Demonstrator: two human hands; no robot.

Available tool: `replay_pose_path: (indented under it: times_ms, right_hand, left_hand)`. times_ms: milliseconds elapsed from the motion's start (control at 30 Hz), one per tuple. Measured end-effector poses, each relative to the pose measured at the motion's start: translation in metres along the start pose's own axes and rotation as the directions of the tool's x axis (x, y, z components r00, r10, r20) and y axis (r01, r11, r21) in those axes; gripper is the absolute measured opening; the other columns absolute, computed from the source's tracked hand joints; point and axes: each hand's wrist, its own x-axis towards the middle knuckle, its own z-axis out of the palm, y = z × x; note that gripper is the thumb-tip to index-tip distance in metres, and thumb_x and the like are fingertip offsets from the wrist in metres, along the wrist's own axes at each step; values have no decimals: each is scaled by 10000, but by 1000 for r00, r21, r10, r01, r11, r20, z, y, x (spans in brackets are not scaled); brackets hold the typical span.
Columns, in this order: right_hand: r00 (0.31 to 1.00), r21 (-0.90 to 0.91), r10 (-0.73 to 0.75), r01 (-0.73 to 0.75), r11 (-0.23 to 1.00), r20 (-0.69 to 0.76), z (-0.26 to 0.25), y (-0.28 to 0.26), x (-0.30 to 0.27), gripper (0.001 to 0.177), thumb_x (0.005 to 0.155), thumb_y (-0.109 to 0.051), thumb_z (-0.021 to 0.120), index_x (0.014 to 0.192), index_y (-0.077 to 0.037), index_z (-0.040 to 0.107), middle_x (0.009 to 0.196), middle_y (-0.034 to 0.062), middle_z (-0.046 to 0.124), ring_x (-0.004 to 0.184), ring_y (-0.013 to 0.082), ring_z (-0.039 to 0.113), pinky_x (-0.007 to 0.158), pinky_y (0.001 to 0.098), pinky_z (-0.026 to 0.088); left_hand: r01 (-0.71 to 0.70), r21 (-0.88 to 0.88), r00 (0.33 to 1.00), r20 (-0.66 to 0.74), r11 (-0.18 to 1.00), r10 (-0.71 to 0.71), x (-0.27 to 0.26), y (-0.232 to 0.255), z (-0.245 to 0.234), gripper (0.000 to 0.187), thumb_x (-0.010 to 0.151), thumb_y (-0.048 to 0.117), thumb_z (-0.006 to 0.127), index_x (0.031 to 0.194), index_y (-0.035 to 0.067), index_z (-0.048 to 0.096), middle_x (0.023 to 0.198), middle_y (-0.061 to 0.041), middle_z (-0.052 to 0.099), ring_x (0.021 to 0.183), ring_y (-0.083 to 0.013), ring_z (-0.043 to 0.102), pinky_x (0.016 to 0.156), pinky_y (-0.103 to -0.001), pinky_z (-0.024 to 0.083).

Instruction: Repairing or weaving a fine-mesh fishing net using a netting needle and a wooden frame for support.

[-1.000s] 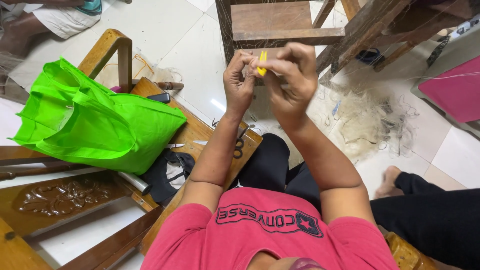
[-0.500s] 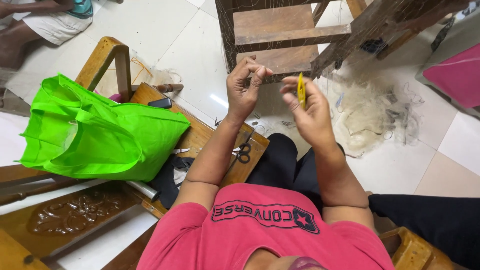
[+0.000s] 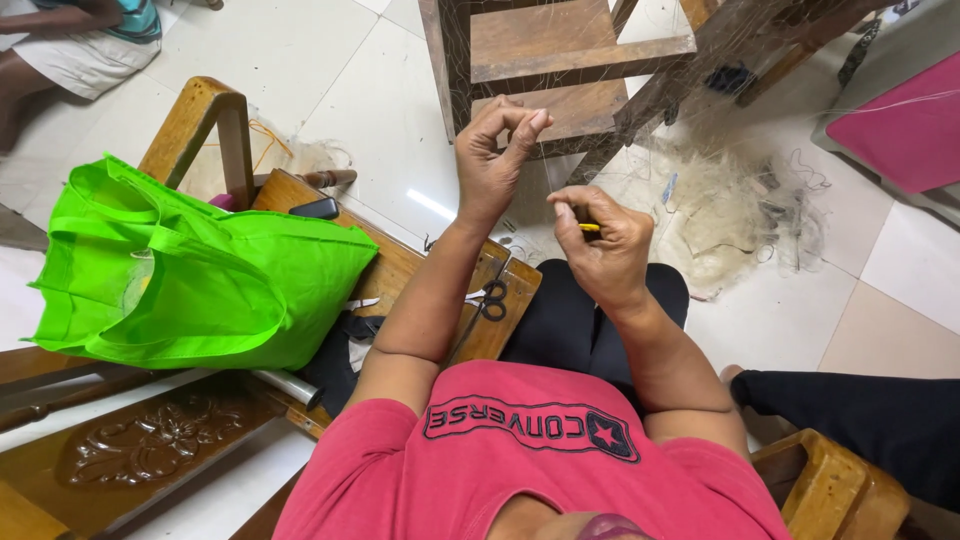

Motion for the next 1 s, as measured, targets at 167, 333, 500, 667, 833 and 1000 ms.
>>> replay_pose_path:
  times_ms: [167, 333, 500, 667, 833, 1000]
  right_hand:
    - [992, -144, -54, 70, 987, 112, -4, -13, 4, 87, 1025, -6, 656, 1078, 2, 725, 774, 41, 662, 587, 99, 516, 582, 248, 423]
    - [990, -153, -141, 144, 978, 28, 4, -22, 8, 148, 962, 44, 672, 1049, -17, 775, 755, 158, 718, 663, 315, 729, 548, 349, 544]
    - [973, -224, -211, 228, 948, 98, 15, -23, 5, 142, 972, -5, 664, 1069, -29, 766, 746, 145, 669, 633, 334, 684, 539, 358, 528]
    - [978, -194, -141, 170, 966, 154, 7, -31, 9, 212, 1006, -22, 606, 1169, 0, 741, 919, 211, 694, 793, 449, 699, 642, 473, 549]
    - [973, -75, -223, 227, 971, 57, -10, -34, 1, 210, 1023, -31, 461, 1220, -35, 535, 1430, 218, 372, 1140, 286, 586, 906, 405, 536]
    - [857, 217, -420, 490, 844, -300, -24, -21, -37, 91, 1025, -45, 568, 987, -42, 486, 1420, 264, 412, 1148, 293, 641, 834, 303, 590]
  left_hand:
    - [40, 55, 999, 3, 998, -41, -3, 7, 3, 108, 988, 207, 697, 943, 119, 741, 842, 7, 684, 791, -104, 569, 736, -251, 481]
    - [75, -126, 997, 4, 989, -75, -14, 4, -1, 203, 1056, 190, 621, 1008, 33, 741, 874, -111, 706, 802, -114, 664, 898, -393, 565]
    - [56, -205, 985, 171, 977, -21, -12, 12, -17, 319, 999, 330, 717, 961, 13, 737, 1182, -225, 710, 1046, -264, 725, 937, -431, 572]
    - [105, -103, 980, 179, 989, -85, -14, 10, -20, 73, 943, 100, 787, 930, 33, 760, 1089, -157, 718, 1025, -213, 688, 954, -371, 524]
    - [76, -65, 994, 89, 995, -70, -17, 0, -19, 74, 943, 86, 776, 913, 21, 756, 994, -140, 700, 964, -196, 694, 894, -335, 545]
    - [36, 9, 999, 2, 999, -36, -17, -7, -20, 80, 947, 90, 768, 907, 24, 751, 958, -127, 691, 943, -203, 695, 884, -345, 537]
